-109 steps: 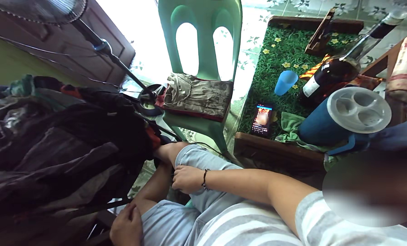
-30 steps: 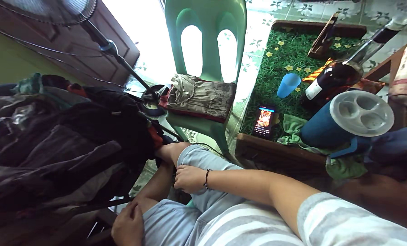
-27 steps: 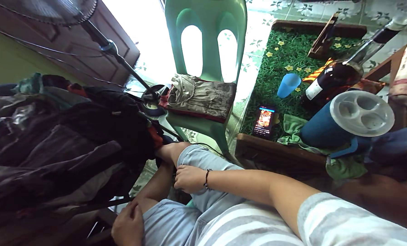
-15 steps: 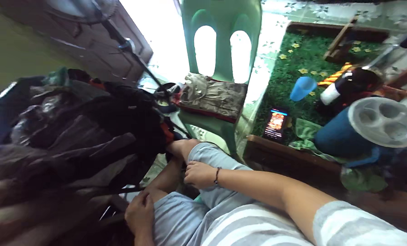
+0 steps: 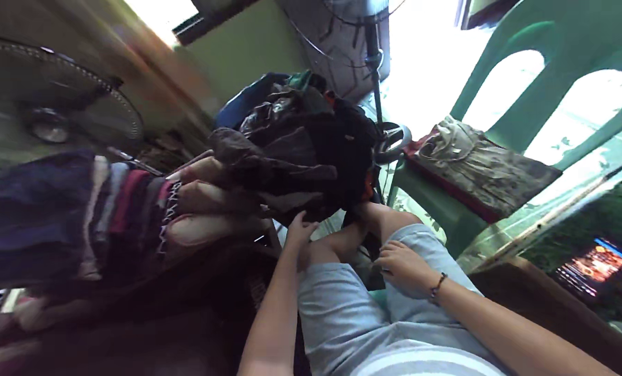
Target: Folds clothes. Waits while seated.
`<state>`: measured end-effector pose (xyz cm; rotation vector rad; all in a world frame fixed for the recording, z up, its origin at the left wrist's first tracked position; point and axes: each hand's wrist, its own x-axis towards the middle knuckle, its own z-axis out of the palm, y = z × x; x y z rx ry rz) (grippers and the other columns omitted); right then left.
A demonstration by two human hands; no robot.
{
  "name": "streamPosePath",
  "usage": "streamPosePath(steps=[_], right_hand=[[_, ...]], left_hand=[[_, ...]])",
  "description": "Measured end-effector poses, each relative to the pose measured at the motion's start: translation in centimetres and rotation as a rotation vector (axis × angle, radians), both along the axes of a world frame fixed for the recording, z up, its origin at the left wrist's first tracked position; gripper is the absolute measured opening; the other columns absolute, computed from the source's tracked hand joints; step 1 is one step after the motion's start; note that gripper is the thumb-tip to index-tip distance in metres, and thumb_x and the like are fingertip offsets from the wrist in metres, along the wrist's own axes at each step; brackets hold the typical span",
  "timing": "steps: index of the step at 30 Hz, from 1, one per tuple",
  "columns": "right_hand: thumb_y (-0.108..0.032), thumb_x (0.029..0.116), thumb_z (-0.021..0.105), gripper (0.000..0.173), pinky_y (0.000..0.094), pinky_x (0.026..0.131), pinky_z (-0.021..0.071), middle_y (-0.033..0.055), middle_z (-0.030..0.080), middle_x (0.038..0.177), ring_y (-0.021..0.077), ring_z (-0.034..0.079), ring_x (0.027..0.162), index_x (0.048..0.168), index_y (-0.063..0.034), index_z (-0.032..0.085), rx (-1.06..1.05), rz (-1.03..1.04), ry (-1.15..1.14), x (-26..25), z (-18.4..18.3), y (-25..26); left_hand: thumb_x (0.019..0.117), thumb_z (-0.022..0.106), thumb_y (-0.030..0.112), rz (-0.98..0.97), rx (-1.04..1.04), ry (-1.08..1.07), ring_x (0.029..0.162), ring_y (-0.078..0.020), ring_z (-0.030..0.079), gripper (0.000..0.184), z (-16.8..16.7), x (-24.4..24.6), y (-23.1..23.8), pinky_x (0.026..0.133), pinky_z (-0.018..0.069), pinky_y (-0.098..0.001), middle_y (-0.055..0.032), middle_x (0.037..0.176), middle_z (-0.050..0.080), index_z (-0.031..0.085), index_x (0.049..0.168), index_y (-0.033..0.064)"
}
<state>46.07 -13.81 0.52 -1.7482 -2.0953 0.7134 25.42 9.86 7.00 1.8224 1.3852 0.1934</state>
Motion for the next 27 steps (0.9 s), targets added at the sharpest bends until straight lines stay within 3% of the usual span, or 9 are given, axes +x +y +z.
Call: streamPosePath(steps=[5,7,10,12,15,23,26,27], right_hand=[[-0.018,0.0973,0.062,0.025,0.0517,0.121,0.0285,0.0117,0.071,0.122,0.0305,0.057,0.131,0.119,-0.012,0.073,0.004,0.001,-0.037,-0.2,0.1,-0.2],[-0.017,0.0967,0.062,0.026,0.0513,0.121,0.0287,0.0115,0.071,0.122,0.0304,0.057,0.131,0.119,-0.0118,0.073,0.014,-0.002,-0.044,-0.3,-0.1,-0.1],[-0.015,0.0952,0.064,0.025,0.0523,0.121,0.0288,0.0119,0.071,0.121,0.0312,0.057,0.131,0.118,-0.0104,0.074,0.034,0.0,-0.035,-0.3,-0.4,-0.2],[-0.016,0.0957,0.064,0.025,0.0517,0.122,0.0283,0.0114,0.071,0.122,0.0306,0.057,0.131,0.118,-0.0107,0.074,0.025,0.006,-0.04,-0.2,-0.4,-0.1],[-0.016,0.0965,0.063,0.026,0.0516,0.122,0.0277,0.0118,0.071,0.123,0.031,0.056,0.132,0.12,-0.0107,0.073,0.003,0.009,-0.036,-0.4,-0.2,-0.1],[-0.015,0.0965,0.062,0.023,0.0517,0.121,0.0289,0.0112,0.072,0.12,0.0305,0.057,0.131,0.116,-0.0108,0.074,0.046,0.006,-0.017,-0.4,-0.4,0.0],[-0.015,0.0968,0.062,0.023,0.0522,0.121,0.029,0.0109,0.072,0.119,0.0305,0.057,0.131,0.116,-0.0109,0.074,0.05,0.01,-0.017,-0.4,-0.6,0.1],[-0.015,0.0963,0.063,0.023,0.0523,0.121,0.0297,0.0108,0.072,0.119,0.0305,0.058,0.13,0.115,-0.011,0.074,0.057,0.008,-0.016,-0.4,-0.7,0.1]], left_hand=[[0.0978,0.07,0.03,0.126,0.093,-0.142,0.116,-0.0447,0.062,0.086,1.0,0.2,4.9,0.095,0.0521,-0.0618,-0.0297,0.137,0.057,0.017,0.164,0.0178],[0.0962,0.072,0.031,0.162,0.139,-0.148,0.123,-0.0462,0.057,0.089,2.1,0.6,6.6,0.097,0.0495,-0.0643,-0.0303,0.142,0.052,0.015,0.164,0.0208],[0.0942,0.074,0.031,0.174,0.248,-0.044,0.139,-0.0487,0.041,0.077,4.3,1.4,8.0,0.108,0.0407,-0.0644,-0.0314,0.155,0.034,0.035,0.159,0.0188],[0.093,0.076,0.031,0.159,0.323,0.04,0.144,-0.0484,0.034,0.06,4.9,1.8,9.0,0.111,0.0386,-0.0625,-0.0276,0.162,0.023,0.054,0.147,0.0156],[0.0932,0.075,0.036,0.129,0.369,0.161,0.148,-0.0495,0.026,0.049,5.0,2.0,10.3,0.113,0.0343,-0.0653,-0.0223,0.169,0.008,0.064,0.138,0.0177],[0.0944,0.074,0.036,0.119,0.348,0.146,0.146,-0.053,0.028,0.056,5.2,2.9,12.6,0.114,0.0329,-0.0655,-0.0268,0.168,0.009,0.058,0.145,0.0159],[0.0942,0.074,0.036,0.115,0.32,0.17,0.148,-0.0485,0.029,0.067,5.2,2.8,13.8,0.117,0.0323,-0.0616,-0.0285,0.166,0.015,0.051,0.148,0.0037],[0.0958,0.072,0.036,0.109,0.311,0.175,0.148,-0.0459,0.031,0.067,5.5,2.8,14.2,0.118,0.0323,-0.0595,-0.0299,0.163,0.023,0.049,0.147,-0.0014]])
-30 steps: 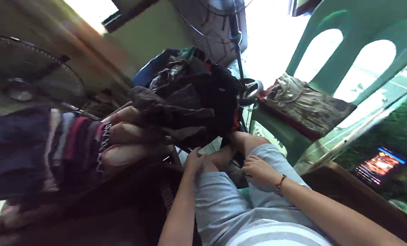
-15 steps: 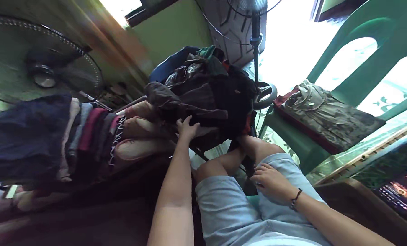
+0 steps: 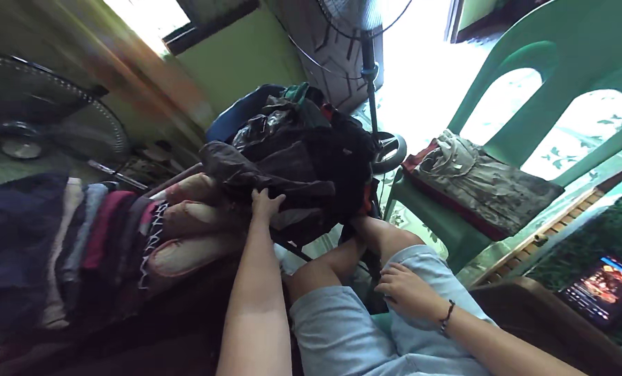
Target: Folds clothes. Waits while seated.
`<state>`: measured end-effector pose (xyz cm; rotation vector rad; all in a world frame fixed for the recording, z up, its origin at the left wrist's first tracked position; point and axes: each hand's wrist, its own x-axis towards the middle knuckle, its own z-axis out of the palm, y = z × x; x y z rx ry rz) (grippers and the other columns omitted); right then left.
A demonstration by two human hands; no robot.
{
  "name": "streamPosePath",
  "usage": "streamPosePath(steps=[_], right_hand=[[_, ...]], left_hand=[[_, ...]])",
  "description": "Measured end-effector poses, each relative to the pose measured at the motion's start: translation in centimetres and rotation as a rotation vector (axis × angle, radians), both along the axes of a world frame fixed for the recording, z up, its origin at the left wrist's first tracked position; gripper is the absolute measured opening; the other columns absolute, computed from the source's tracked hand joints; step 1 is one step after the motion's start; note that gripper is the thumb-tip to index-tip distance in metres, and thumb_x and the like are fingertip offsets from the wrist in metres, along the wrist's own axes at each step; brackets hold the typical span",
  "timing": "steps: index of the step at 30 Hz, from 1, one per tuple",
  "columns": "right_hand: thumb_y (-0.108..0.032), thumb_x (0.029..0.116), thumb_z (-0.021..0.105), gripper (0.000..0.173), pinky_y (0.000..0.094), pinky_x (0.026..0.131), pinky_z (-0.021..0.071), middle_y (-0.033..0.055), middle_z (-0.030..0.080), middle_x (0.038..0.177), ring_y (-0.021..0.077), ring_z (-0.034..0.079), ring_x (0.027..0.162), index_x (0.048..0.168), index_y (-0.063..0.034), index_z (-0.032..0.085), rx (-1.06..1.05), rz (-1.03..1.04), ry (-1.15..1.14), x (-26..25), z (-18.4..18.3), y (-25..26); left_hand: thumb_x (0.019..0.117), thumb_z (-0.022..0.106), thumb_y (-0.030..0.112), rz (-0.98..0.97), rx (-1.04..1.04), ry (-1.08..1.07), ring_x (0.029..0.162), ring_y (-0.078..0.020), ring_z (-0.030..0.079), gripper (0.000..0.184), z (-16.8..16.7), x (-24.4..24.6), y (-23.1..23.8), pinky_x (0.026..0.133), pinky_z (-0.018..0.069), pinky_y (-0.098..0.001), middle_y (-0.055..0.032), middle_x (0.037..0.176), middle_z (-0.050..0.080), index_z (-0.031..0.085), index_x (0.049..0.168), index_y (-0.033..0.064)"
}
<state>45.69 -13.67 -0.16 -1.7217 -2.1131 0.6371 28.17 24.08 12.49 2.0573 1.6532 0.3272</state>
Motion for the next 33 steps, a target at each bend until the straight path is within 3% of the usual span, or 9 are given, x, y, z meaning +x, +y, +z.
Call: streamPosePath(steps=[3,7,10,14,18,21,25,29,33], right_hand=[[-0.016,0.0957,0.063,0.023,0.0519,0.121,0.0303,0.0098,0.072,0.117,0.0298,0.058,0.129,0.115,-0.0121,0.074,-0.001,-0.003,-0.004,0.0,0.0,0.0],[-0.016,0.0948,0.064,0.021,0.0516,0.119,0.0327,0.0083,0.073,0.114,0.0287,0.06,0.127,0.113,-0.013,0.075,0.025,-0.003,-0.009,-0.1,-0.3,0.1],[-0.016,0.0944,0.064,0.02,0.0513,0.118,0.0337,0.0076,0.073,0.113,0.0281,0.06,0.126,0.112,-0.0134,0.075,0.041,-0.005,-0.005,0.0,-0.5,0.1],[-0.015,0.0953,0.063,0.022,0.0538,0.119,0.0327,0.0098,0.073,0.115,0.0304,0.06,0.127,0.113,-0.0118,0.075,0.025,-0.001,0.013,0.0,-0.2,0.1],[-0.016,0.0953,0.064,0.022,0.0526,0.12,0.0314,0.0093,0.073,0.116,0.0297,0.059,0.128,0.114,-0.012,0.075,0.004,0.005,0.01,0.1,-0.1,0.2],[-0.017,0.0963,0.063,0.022,0.0515,0.12,0.0311,0.0087,0.073,0.117,0.0287,0.059,0.128,0.115,-0.0122,0.074,-0.006,0.003,-0.001,0.2,-0.1,0.2],[-0.017,0.0962,0.062,0.022,0.0508,0.12,0.0319,0.0089,0.073,0.116,0.029,0.059,0.128,0.114,-0.0123,0.074,0.004,0.002,-0.008,0.2,0.0,0.1],[-0.016,0.0965,0.061,0.023,0.0513,0.12,0.031,0.0089,0.073,0.117,0.0289,0.059,0.128,0.115,-0.0122,0.074,0.006,0.005,0.0,0.2,-0.2,0.1],[-0.017,0.0962,0.061,0.023,0.0505,0.12,0.0307,0.008,0.073,0.116,0.028,0.059,0.128,0.115,-0.0132,0.074,0.004,0.009,-0.012,0.1,-0.1,0.0]], left_hand=[[0.0991,0.067,0.031,0.003,0.059,-0.052,0.135,-0.0409,0.051,0.051,1.9,-0.1,0.8,0.113,0.039,-0.0589,-0.0283,0.14,0.056,0.059,0.135,-0.0047],[0.091,0.073,0.016,0.059,0.256,-0.131,0.121,-0.0354,0.063,0.03,6.2,0.1,1.9,0.106,0.046,-0.0566,-0.0195,0.122,0.069,0.072,0.118,0.0026],[0.0897,0.07,0.009,0.047,0.386,-0.185,0.118,-0.0299,0.065,0.028,10.1,0.3,2.9,0.105,0.0489,-0.0521,-0.0159,0.121,0.071,0.072,0.118,0.0048],[0.0906,0.065,0.005,-0.048,0.463,-0.35,0.125,-0.0247,0.06,0.046,15.6,0.9,2.8,0.108,0.047,-0.0408,-0.0193,0.136,0.062,0.061,0.136,0.0006],[0.0917,0.065,0.013,-0.205,0.524,-0.554,0.131,-0.0184,0.054,0.059,19.3,1.2,4.1,0.11,0.0459,-0.0336,-0.0179,0.145,0.053,0.049,0.147,-0.0005],[0.0909,0.068,0.014,-0.291,0.531,-0.698,0.134,-0.0158,0.052,0.07,22.0,1.8,3.5,0.11,0.0456,-0.031,-0.015,0.15,0.049,0.039,0.153,0.0001],[0.0902,0.068,0.018,-0.389,0.574,-0.805,0.13,-0.0157,0.054,0.073,25.4,2.6,1.7,0.106,0.05,-0.034,-0.0105,0.148,0.05,0.037,0.155,0.0045],[0.0924,0.067,0.017,-0.443,0.587,-0.848,0.119,-0.0102,0.059,0.047,28.4,3.7,-2.4,0.1,0.052,-0.03,-0.0024,0.132,0.059,0.053,0.137,0.0097],[0.0929,0.069,0.021,-0.406,0.659,-0.788,0.094,-0.0024,0.062,0.018,30.9,3.0,-2.3,0.083,0.0553,-0.025,0.0065,0.099,0.061,0.06,0.108,0.0152]])
